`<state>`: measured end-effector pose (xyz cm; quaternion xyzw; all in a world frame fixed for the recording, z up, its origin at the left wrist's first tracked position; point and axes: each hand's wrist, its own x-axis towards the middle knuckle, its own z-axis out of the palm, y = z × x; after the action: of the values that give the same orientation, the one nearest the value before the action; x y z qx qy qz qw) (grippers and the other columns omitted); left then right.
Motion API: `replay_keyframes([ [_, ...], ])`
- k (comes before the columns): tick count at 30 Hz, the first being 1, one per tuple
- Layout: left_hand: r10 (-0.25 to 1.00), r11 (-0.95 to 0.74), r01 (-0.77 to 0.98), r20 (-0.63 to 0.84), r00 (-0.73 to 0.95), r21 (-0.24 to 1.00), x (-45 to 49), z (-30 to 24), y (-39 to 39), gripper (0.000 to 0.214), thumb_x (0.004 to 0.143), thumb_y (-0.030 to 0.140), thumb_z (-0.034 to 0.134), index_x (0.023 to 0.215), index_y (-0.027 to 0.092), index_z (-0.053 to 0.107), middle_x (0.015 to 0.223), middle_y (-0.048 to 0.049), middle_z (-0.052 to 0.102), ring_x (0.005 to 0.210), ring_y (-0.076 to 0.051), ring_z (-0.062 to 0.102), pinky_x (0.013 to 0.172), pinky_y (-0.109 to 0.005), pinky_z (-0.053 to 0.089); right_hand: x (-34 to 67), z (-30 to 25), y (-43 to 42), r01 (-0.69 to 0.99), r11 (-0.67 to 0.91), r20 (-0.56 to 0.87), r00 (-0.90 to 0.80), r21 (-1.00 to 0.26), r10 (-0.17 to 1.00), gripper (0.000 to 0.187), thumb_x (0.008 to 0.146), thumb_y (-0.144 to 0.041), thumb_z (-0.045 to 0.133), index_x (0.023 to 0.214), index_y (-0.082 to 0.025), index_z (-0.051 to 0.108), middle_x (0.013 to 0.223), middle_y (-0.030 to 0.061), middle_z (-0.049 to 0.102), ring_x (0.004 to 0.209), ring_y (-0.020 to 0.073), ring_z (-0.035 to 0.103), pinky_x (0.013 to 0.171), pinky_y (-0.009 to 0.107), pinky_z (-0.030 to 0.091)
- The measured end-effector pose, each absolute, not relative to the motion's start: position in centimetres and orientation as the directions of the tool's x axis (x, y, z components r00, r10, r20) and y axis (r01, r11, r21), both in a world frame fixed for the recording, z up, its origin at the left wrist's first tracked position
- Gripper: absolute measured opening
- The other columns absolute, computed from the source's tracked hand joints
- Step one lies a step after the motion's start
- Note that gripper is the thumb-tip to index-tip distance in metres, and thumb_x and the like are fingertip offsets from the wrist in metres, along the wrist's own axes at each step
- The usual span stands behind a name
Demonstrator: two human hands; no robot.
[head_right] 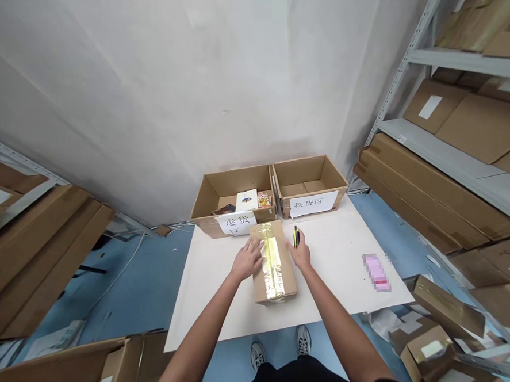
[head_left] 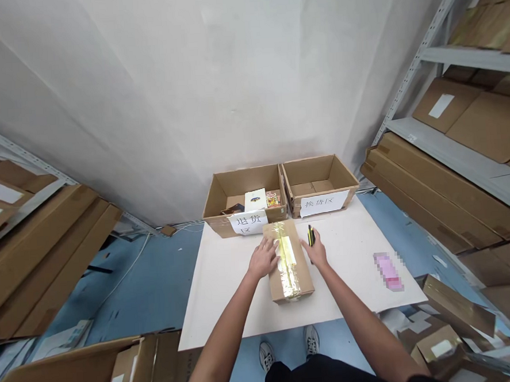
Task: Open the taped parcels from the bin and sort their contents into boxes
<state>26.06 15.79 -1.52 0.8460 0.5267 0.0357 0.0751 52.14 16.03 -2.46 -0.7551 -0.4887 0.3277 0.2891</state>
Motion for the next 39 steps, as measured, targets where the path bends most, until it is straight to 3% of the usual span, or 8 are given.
replay_keyframes([
  [4,0.799,-0.556,0.81,-0.149,0.582,0.186,28.8,-1.8,20.9,0.065,0.104,0.058,0.038,0.165,0.036,0.034,0.175,0.0,0.027,0.163,-0.032,0.014,0.127,-0.053,0.024,51.8,-4.3,7.8,0.651,-0.377,-0.33,0.201,-0.659,0.922,0.098,0.088,-0.066,0.067,0.166,-0.025,0.024,0.133,0.0136,0.071,0.118,0.0326,0.072,0.093,0.038,0.054],
  [9,0.861,-0.398,0.899,-0.261,0.435,0.184,29.4,-2.5,21.3,0.07,0.103,0.067,0.029,0.167,0.039,0.028,0.177,0.0041,0.019,0.164,-0.033,0.006,0.129,-0.053,0.016,52.2,-4.1,7.2,0.704,-0.387,-0.395,0.164,-0.596,0.904,0.111,0.079,-0.062,0.079,0.166,-0.025,0.021,0.133,0.0152,0.071,0.121,0.0365,0.07,0.093,0.04,0.053],
  [13,0.943,-0.145,0.986,-0.288,0.164,0.084,27.4,-2.1,18.9,0.073,0.103,0.06,0.03,0.168,0.027,0.026,0.176,-0.0074,0.023,0.16,-0.042,0.017,0.124,-0.06,0.023,53.6,-2.5,12.8,0.745,-0.348,-0.367,0.149,-0.569,0.918,0.118,0.074,-0.058,0.087,0.166,-0.026,0.021,0.132,0.0152,0.071,0.121,0.036,0.069,0.093,0.039,0.052],
  [18,0.961,0.017,0.999,-0.274,-0.03,-0.048,25.8,-2.0,12.9,0.07,0.105,0.05,0.028,0.161,0.01,0.041,0.151,-0.0259,0.056,0.141,-0.042,0.046,0.113,-0.058,0.037,52.5,-1.2,21.5,0.772,-0.276,-0.307,0.11,-0.572,0.945,0.119,0.07,-0.053,0.092,0.165,-0.027,0.026,0.127,0.0149,0.073,0.119,0.0336,0.069,0.092,0.035,0.05],
  [24,0.969,0.171,0.984,-0.175,-0.176,-0.048,27.3,-1.8,9.4,0.078,0.104,0.058,0.024,0.159,0.006,0.042,0.153,-0.0275,0.052,0.143,-0.043,0.044,0.109,-0.057,0.042,52.6,-1.3,23.9,0.6,-0.215,-0.21,0.079,-0.771,0.975,0.073,0.095,-0.049,0.067,0.16,-0.029,0.04,0.112,0.0064,0.076,0.097,0.0244,0.074,0.088,0.032,0.055],
  [30,0.983,-0.029,0.995,-0.178,0.045,0.09,29.2,-2.6,11.0,0.071,0.104,0.061,0.024,0.168,0.03,0.027,0.175,-0.0053,0.029,0.163,-0.035,0.014,0.129,-0.056,0.018,57.9,-2.6,18.7,0.304,-0.339,-0.365,-0.032,-0.89,0.93,0.055,0.099,-0.038,0.053,0.153,-0.026,0.047,0.061,-0.009,0.059,0.046,0.0118,0.053,0.052,0.021,0.052],
  [35,0.989,-0.031,0.997,-0.143,0.042,0.075,29.6,-3.6,10.4,0.072,0.104,0.06,0.023,0.17,0.03,0.021,0.176,-0.0052,0.025,0.164,-0.035,0.011,0.129,-0.059,0.016,58.8,-1.9,17.4,0.44,-0.254,-0.366,-0.19,-0.861,0.911,0.051,0.096,-0.031,0.057,0.147,-0.029,0.054,0.065,-0.0074,0.063,0.045,0.0117,0.053,0.053,0.022,0.049],
  [39,0.987,-0.026,0.996,-0.158,0.039,0.089,29.6,-3.3,10.5,0.072,0.105,0.06,0.022,0.169,0.03,0.022,0.176,-0.0046,0.023,0.164,-0.034,0.011,0.13,-0.059,0.016,57.0,-0.7,17.5,0.702,-0.118,-0.295,-0.136,-0.703,0.946,0.057,0.092,-0.028,0.064,0.148,-0.034,0.053,0.101,0.002,0.077,0.079,0.0207,0.072,0.073,0.026,0.05],
])
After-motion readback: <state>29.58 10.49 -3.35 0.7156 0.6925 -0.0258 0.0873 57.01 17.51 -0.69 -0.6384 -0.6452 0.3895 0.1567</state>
